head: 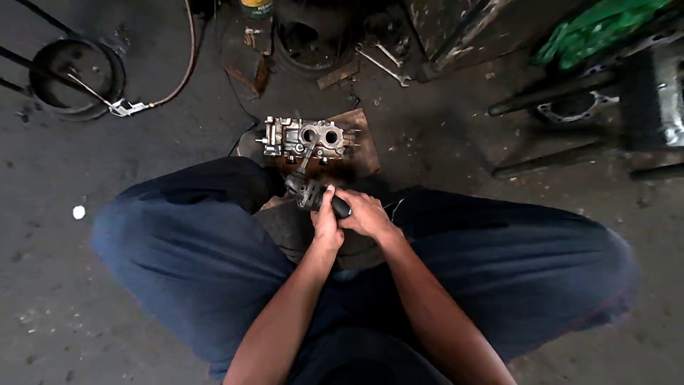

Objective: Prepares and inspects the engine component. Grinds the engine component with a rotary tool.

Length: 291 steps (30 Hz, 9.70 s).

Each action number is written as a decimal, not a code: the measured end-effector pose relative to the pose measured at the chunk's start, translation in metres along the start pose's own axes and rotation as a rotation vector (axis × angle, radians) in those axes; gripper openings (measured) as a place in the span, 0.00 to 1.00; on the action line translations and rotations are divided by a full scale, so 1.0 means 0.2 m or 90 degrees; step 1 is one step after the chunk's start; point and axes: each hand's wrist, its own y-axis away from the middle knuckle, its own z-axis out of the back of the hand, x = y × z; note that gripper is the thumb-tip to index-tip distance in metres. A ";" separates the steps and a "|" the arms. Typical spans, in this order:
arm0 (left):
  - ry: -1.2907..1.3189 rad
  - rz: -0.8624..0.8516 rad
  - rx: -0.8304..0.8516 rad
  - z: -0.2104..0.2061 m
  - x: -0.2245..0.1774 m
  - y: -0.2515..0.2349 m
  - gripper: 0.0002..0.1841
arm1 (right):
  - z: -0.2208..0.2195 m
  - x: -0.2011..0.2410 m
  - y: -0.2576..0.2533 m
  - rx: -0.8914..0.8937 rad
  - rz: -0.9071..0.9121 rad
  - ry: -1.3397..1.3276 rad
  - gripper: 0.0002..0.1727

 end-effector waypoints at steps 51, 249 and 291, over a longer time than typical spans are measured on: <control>-0.004 0.033 -0.089 0.01 0.01 0.03 0.24 | 0.00 0.07 0.04 0.035 -0.007 0.050 0.45; -0.181 -0.230 -0.033 0.15 -0.45 -0.11 0.25 | -0.05 0.47 -0.15 -0.061 -0.025 -0.111 0.49; -0.217 -0.264 0.451 -0.02 -0.54 0.19 0.31 | 0.02 0.09 0.07 -0.265 0.316 -0.704 0.63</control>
